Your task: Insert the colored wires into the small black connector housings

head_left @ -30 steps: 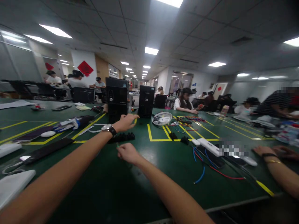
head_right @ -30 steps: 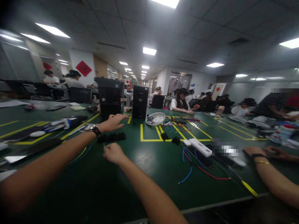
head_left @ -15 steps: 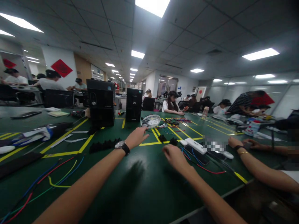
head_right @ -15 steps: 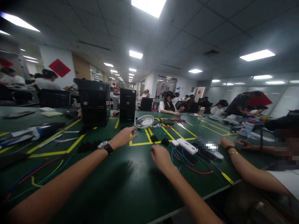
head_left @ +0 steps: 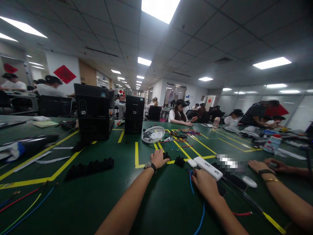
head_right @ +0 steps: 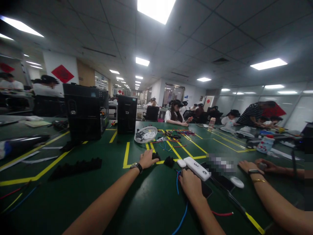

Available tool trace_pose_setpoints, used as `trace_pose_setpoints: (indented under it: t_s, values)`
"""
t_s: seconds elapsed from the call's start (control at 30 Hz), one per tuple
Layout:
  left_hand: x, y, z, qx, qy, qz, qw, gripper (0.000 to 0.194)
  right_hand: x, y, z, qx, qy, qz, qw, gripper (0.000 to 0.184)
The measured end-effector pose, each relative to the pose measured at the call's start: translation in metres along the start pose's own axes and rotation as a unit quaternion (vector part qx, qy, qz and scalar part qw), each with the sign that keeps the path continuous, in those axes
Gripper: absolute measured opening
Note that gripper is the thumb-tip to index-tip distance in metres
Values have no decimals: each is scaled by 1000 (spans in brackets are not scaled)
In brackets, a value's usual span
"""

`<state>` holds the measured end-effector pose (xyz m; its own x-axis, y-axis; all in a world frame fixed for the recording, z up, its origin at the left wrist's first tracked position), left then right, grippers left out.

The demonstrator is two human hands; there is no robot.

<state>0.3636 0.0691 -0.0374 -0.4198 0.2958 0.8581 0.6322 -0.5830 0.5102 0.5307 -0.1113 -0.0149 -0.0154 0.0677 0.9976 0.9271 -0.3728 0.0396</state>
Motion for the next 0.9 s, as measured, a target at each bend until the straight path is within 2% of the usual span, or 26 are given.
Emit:
trace_pose_setpoints:
  t_s: [0.13, 0.23, 0.3, 0.37, 0.47, 0.57, 0.67, 0.73, 0.8, 0.9]
  values:
    - [0, 4, 5, 0, 13, -27, 1000, 42, 5, 8, -3, -11, 26, 46, 999, 24]
    - [11, 5, -15, -20, 39, -46, 998, 42, 18, 10, -9, -21, 80, 95, 992, 28]
    - [20, 4, -39, -49, 48, -103, 992, 44, 30, 9, -14, -14, 110, 133, 985, 30]
    - [27, 1, -67, -87, 30, -233, 968, 46, 46, 4, -21, 14, 138, 191, 972, 32]
    - [38, -3, -113, -125, -6, -435, 891, 50, 77, -15, -39, 98, 163, 311, 931, 33]
    - [53, -10, -159, -128, 11, -520, 844, 55, 103, -57, -62, 221, 120, 452, 856, 30]
    - [67, -19, -198, -126, 47, -557, 819, 58, 109, -118, -87, 319, 21, 540, 779, 27]
    - [76, -27, -218, -129, 76, -580, 801, 59, 97, -165, -100, 351, -66, 542, 761, 26]
    - [82, -36, -235, -132, 101, -612, 773, 55, 77, -209, -109, 372, -138, 517, 759, 27]
    - [88, -53, -253, -140, 129, -660, 727, 44, 50, -259, -111, 392, -173, 500, 753, 30]
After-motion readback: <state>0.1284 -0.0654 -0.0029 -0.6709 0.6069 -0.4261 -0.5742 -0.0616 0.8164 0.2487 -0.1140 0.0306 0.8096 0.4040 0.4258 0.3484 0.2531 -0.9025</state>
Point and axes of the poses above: each hand's wrist, its own z-axis towards the middle knuckle, its own x-axis out of the back of the hand, y = z × x, the point moved 7 cm from there along z, towards the middle knuckle, and after that the axes turned 15 degrees about -y, right-handed, at the moved point
